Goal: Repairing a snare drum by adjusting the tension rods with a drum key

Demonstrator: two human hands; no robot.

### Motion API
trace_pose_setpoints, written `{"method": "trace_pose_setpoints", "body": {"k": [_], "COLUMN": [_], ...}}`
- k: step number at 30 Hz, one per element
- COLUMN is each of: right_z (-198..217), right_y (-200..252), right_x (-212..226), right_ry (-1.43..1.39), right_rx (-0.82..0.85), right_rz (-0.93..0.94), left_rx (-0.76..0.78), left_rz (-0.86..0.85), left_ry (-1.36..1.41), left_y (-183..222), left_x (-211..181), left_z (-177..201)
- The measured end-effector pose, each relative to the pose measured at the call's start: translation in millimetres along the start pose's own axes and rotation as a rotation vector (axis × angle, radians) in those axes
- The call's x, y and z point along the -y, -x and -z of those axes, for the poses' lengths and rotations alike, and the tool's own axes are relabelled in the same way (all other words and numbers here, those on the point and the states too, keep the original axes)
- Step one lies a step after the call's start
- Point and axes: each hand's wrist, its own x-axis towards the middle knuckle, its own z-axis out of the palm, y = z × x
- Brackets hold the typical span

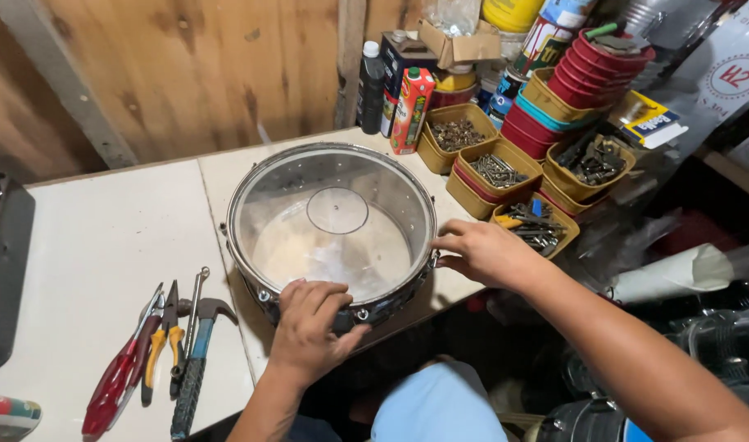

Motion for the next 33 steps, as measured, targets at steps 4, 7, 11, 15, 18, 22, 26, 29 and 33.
{"method": "trace_pose_setpoints", "body": {"k": [4,7,11,15,18,22,26,29,33], "right_z": [4.0,9.0,20.3,37.4,-19.9,-143.2,-252.5,-264.5,-197.6], "right_y": [-2.9,-6.4,-6.5,11.2,46.1,96.2,129.2,129.5,114.9], "right_x": [0.8,-4.0,-7.8,-15.7,-25.2,8.4,63.9,96.4,121.5], "right_ry": [-0.050,-0.174,-0.090,-0.221,-0.922,-1.205,-1.222,-1.669,-1.818], "right_rx": [-0.112,-0.123,-0.332,-0.303,-0.901,-1.260,-0.651,-0.597,-0.465], "right_rz": [0.152,0.176,0.062,-0.255,-0.581,-0.952,-1.024,-1.035,-1.029], "left_rx": [0.086,0.185,0.144,0.091,0.086,0.055,0.166,0.181,0.156], "left_rz": [-0.052,-0.037,-0.233,-0.428,-0.389,-0.311,0.201,0.393,0.736], "left_ry": [-0.068,-0.062,-0.221,-0.343,-0.355,-0.338,-0.206,-0.230,-0.131], "left_y": [-0.5,-5.7,-5.5,-21.7,-66.6,-147.8,-215.7,-240.9,-220.3], "left_x": [2.0,10.5,16.6,25.5,11.6,-13.8,2.9,30.6,98.7], "left_z": [1.7,1.4,-1.4,-8.1,5.7,34.5,50.5,63.6,64.3]}}
